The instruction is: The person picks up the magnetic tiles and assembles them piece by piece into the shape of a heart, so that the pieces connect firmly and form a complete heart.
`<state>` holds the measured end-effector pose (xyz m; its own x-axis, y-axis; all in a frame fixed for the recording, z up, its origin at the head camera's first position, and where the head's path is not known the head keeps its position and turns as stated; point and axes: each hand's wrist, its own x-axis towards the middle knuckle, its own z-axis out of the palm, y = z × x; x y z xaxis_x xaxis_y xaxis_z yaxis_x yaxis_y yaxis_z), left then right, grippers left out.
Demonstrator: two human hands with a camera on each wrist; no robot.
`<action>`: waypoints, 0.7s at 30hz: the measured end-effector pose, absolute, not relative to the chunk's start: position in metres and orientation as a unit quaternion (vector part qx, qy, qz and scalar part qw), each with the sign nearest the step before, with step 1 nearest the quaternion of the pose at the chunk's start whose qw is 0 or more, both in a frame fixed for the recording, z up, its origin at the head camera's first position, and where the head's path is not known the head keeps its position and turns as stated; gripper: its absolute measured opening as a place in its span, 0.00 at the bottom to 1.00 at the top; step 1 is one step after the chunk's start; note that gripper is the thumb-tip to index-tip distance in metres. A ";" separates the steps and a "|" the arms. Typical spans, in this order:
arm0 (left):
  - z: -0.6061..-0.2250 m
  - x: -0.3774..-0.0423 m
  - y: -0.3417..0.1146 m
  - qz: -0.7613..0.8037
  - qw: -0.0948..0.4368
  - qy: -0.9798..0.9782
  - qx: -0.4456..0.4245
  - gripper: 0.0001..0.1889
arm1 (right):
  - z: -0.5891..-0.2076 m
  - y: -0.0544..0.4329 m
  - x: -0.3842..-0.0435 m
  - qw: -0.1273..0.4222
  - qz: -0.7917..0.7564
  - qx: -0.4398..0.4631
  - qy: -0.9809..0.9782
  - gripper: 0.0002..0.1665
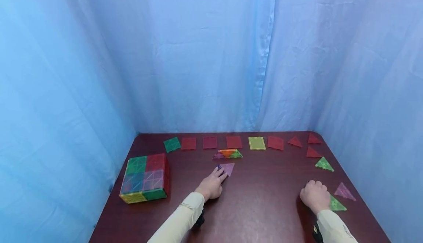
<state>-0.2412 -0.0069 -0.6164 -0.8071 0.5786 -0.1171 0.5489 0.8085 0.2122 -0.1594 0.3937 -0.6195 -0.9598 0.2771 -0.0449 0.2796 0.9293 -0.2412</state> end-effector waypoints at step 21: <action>-0.617 -0.246 -0.010 0.079 0.092 0.949 0.292 0.29 | -0.648 0.278 -0.227 -0.106 -0.151 0.031 0.982 0.29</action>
